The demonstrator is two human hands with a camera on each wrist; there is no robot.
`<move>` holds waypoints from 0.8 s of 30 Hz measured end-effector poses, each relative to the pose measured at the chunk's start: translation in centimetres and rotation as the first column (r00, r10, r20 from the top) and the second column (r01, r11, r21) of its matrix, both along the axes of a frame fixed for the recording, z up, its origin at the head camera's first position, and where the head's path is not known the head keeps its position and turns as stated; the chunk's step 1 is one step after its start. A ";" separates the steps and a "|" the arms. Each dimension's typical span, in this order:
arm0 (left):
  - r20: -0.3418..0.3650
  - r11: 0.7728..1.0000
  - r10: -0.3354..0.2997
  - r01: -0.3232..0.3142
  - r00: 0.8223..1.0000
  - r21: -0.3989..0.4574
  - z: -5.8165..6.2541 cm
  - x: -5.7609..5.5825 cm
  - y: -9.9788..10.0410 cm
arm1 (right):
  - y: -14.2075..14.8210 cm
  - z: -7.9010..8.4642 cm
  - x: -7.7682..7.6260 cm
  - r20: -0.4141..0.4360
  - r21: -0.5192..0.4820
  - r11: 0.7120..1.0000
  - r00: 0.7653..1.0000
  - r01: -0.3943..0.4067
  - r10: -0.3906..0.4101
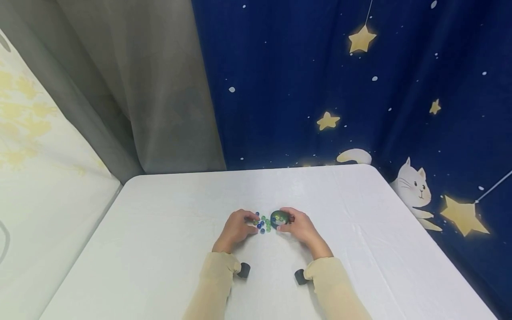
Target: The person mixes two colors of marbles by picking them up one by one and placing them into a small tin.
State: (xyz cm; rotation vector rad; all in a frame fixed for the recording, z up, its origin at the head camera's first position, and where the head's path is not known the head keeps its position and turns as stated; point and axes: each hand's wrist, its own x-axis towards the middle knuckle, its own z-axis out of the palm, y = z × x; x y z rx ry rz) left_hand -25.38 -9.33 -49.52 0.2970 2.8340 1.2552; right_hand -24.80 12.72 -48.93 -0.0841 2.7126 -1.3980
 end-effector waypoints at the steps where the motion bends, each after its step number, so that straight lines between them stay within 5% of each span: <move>1: 0.001 1.000 0.002 -0.002 1.000 0.000 0.0 0.0 0.0 | 0.0 0.0 0.0 0.001 0.000 1.000 1.000 0.000 0.000; 24: -0.011 1.000 0.016 -0.016 1.000 0.002 0.0 0.3 0.4 | 0.3 0.1 0.3 -0.006 -0.008 1.000 1.000 -0.009 0.009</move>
